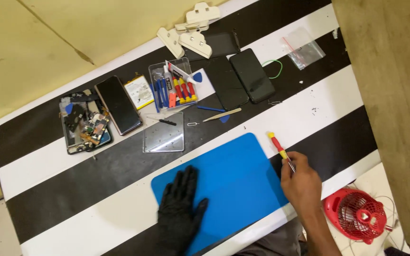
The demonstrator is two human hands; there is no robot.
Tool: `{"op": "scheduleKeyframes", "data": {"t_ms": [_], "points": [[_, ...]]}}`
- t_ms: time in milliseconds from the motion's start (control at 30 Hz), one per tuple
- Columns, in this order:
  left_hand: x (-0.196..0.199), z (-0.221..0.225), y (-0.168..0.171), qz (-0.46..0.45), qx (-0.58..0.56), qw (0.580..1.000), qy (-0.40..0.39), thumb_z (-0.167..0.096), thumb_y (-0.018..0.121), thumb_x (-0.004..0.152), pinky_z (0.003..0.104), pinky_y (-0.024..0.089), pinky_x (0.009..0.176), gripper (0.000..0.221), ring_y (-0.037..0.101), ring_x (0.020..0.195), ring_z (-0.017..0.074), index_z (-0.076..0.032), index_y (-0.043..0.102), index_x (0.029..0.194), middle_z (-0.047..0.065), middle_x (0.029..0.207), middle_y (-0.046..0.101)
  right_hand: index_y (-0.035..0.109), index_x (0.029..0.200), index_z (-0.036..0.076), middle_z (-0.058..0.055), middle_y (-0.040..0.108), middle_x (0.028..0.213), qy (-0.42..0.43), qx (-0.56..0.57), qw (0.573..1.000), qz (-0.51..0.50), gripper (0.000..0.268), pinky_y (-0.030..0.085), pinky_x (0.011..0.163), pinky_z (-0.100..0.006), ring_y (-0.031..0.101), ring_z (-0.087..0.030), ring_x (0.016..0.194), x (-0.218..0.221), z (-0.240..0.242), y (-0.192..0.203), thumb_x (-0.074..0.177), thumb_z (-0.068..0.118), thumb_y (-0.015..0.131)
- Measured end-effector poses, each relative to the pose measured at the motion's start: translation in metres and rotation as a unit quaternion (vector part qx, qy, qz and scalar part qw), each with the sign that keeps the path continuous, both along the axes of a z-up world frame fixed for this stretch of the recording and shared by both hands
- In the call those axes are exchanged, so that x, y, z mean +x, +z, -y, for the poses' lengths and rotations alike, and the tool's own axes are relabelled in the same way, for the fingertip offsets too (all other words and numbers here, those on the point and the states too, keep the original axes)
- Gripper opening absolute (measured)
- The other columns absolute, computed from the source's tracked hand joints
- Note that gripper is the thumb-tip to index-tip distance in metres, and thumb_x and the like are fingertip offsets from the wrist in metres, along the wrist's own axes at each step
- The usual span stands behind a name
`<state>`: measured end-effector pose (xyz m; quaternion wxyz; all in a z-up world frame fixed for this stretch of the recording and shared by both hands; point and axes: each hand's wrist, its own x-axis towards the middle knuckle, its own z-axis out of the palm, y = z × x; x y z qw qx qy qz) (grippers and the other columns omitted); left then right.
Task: Repairing a mobile phone by disassembling and reassembling internal components and the casing
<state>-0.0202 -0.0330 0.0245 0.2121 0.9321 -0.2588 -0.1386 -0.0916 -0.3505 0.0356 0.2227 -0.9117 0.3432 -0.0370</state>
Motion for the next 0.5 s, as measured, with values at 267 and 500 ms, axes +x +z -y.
{"op": "scheduleKeyframes", "data": {"t_ms": [267,500], "points": [[-0.015,-0.026,-0.011,0.052,-0.021,0.997,0.06,-0.055,0.045,0.097,0.051,0.02,0.125,0.083,0.026,0.156,0.028,-0.015,0.019,0.165,0.007,0.171,0.026,0.058,0.132,0.015,0.002,0.065,0.068,0.259,0.073,0.963,0.013,0.036,0.044,0.035,-0.028,0.052,-0.01,0.042,0.008,-0.062,-0.014,0.102,0.033,0.055],[-0.012,-0.028,-0.008,0.061,-0.007,0.997,0.046,-0.055,0.042,0.1,0.048,0.017,0.125,0.081,0.024,0.156,0.0267,-0.015,0.018,0.166,0.006,0.171,0.026,0.068,0.125,0.003,-0.02,0.076,0.113,-0.042,-0.031,0.998,0.039,0.033,0.056,0.063,-0.051,0.071,-0.038,0.064,0.03,0.023,-0.001,0.101,0.026,0.063]]}}
